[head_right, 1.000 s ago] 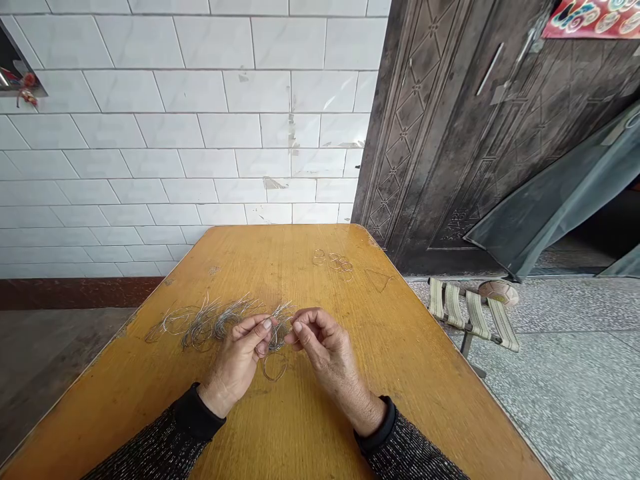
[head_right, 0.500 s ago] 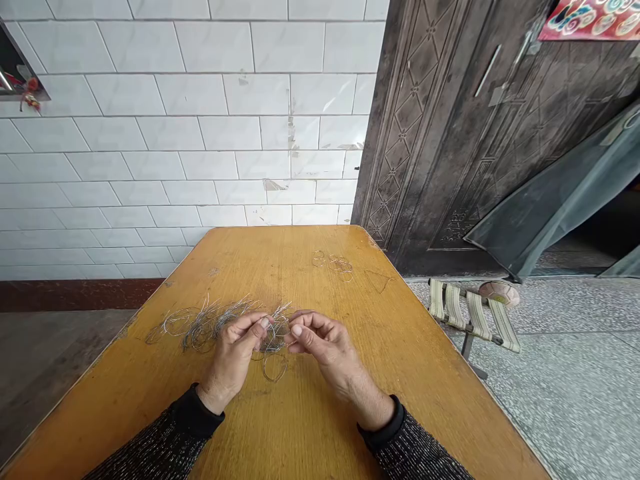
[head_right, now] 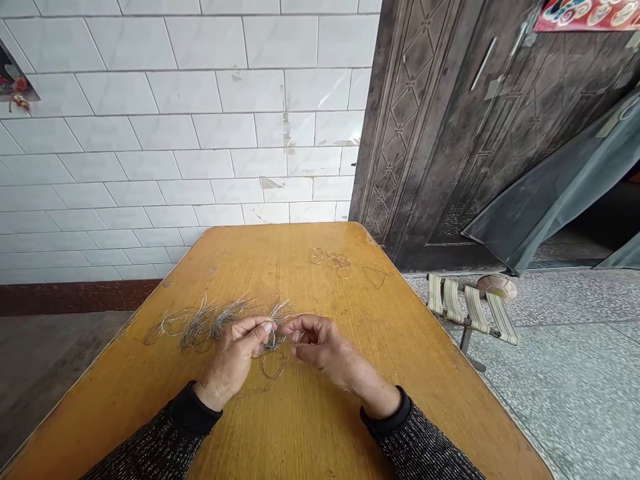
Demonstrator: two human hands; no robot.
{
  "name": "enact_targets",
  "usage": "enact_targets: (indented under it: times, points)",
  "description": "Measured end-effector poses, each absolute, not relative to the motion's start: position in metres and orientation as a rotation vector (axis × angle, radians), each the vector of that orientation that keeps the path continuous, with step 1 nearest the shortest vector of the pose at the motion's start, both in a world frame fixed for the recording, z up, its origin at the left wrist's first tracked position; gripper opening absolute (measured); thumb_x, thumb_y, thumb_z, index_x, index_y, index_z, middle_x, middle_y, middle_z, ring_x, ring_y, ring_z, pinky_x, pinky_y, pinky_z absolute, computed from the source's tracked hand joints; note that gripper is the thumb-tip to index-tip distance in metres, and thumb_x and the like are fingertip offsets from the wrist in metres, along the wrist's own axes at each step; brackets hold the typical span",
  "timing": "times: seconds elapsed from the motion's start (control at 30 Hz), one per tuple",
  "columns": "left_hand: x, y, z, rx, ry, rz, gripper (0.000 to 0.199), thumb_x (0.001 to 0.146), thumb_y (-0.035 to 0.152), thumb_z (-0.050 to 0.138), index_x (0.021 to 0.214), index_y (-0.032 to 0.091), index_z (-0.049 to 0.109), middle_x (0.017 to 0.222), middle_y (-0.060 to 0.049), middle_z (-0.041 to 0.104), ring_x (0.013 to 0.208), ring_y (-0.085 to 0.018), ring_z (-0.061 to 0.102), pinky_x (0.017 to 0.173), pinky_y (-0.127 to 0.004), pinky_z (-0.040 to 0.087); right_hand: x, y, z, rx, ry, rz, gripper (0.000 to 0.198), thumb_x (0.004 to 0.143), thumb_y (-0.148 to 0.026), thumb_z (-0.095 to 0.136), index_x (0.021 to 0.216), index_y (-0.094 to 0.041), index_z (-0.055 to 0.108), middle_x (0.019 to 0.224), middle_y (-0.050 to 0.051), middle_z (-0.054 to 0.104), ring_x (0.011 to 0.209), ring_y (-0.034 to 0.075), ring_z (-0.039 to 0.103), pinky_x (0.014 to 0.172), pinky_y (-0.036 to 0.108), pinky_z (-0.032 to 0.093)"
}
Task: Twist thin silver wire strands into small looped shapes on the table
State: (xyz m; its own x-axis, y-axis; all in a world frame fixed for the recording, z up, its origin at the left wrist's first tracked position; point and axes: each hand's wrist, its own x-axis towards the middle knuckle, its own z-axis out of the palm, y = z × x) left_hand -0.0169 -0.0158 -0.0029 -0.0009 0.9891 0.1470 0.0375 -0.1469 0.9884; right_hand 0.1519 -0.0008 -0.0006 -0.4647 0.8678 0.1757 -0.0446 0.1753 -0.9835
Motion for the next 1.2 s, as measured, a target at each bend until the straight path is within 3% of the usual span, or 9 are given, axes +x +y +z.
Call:
enact_targets:
  times: [0.07,0.13,0.2,0.27,0.47,0.67,0.8,0.93,1.2]
  points:
    - [-0.016,-0.015,-0.005,1.215,1.105,1.248,0.023,0.068,0.037,0.061,0.068,0.014,0.065,0.052,0.004,0.043,0.046,-0.006,0.031,0.046,-0.022,0.023,0.154,0.000,-0.002,-0.885,-1.849,0.970,0.008,0.074,-0.017,0.057,0.079,-0.020,0.061,0.069,-0.001,0.055,0.054,0.008,0.045,0.049,0.018,0.036]
    - [-0.016,-0.015,-0.006,1.090,1.053,1.180,0.023,0.065,0.036,0.064,0.068,0.013,0.064,0.055,0.003,0.045,0.046,-0.005,0.030,0.045,-0.021,0.020,0.154,-0.001,-0.002,-0.964,-1.975,0.608,0.014,0.080,-0.016,0.047,0.074,-0.019,0.060,0.072,0.002,0.057,0.057,0.009,0.047,0.052,0.020,0.037]
    - [-0.016,-0.016,-0.005,1.021,1.018,1.116,0.023,0.064,0.035,0.065,0.068,0.013,0.063,0.056,0.003,0.045,0.045,-0.004,0.029,0.045,-0.021,0.018,0.152,-0.002,-0.002,-0.969,-1.969,0.467,0.022,0.083,-0.016,0.041,0.071,-0.019,0.059,0.073,0.004,0.058,0.059,0.011,0.050,0.056,0.022,0.039]
    - [-0.016,-0.018,-0.002,1.045,1.012,1.076,0.024,0.064,0.036,0.065,0.069,0.013,0.063,0.056,0.003,0.044,0.046,-0.005,0.029,0.046,-0.021,0.019,0.150,-0.001,-0.003,-0.918,-1.862,0.550,0.022,0.082,-0.018,0.043,0.068,-0.018,0.059,0.074,0.005,0.060,0.065,0.013,0.054,0.061,0.024,0.042]
    - [-0.016,-0.022,0.006,1.548,1.141,1.008,0.023,0.076,0.033,0.053,0.064,0.015,0.060,0.053,0.004,0.040,0.051,-0.009,0.033,0.051,-0.023,0.026,0.148,0.007,-0.003,-0.823,-1.097,1.423,0.011,0.067,-0.026,0.067,0.075,-0.018,0.066,0.076,0.003,0.065,0.079,0.016,0.063,0.076,0.028,0.047]
    - [-0.014,-0.024,0.008,1.988,1.159,1.033,0.028,0.082,0.026,0.046,0.060,0.015,0.059,0.058,0.001,0.047,0.059,-0.012,0.042,0.059,-0.024,0.032,0.152,0.010,0.002,-0.687,-0.752,1.699,0.017,0.057,-0.024,0.078,0.070,-0.016,0.069,0.080,0.002,0.068,0.082,0.013,0.064,0.080,0.023,0.048]
    - [-0.014,-0.025,0.007,2.088,1.171,1.014,0.031,0.083,0.025,0.045,0.056,0.015,0.059,0.055,0.002,0.044,0.056,-0.011,0.041,0.058,-0.024,0.030,0.158,0.010,0.005,-0.712,-0.817,1.775,0.023,0.053,-0.015,0.079,0.074,-0.016,0.070,0.079,0.002,0.069,0.076,0.010,0.064,0.072,0.018,0.049]
    - [-0.016,-0.022,0.005,1.798,1.078,0.911,0.024,0.079,0.029,0.051,0.064,0.015,0.063,0.058,0.001,0.050,0.057,-0.011,0.043,0.056,-0.024,0.031,0.160,0.010,0.005,-0.733,-0.926,1.769,0.022,0.054,-0.015,0.078,0.075,-0.017,0.071,0.078,0.001,0.069,0.069,0.009,0.063,0.063,0.018,0.049]
    - [-0.021,-0.017,-0.005,1.173,0.881,0.715,0.023,0.068,0.034,0.063,0.066,0.012,0.064,0.049,0.004,0.043,0.045,-0.006,0.031,0.045,-0.023,0.017,0.163,0.005,0.004,-0.697,-1.646,1.161,0.013,0.074,-0.014,0.059,0.075,-0.021,0.070,0.078,0.002,0.067,0.073,0.012,0.061,0.064,0.025,0.046]
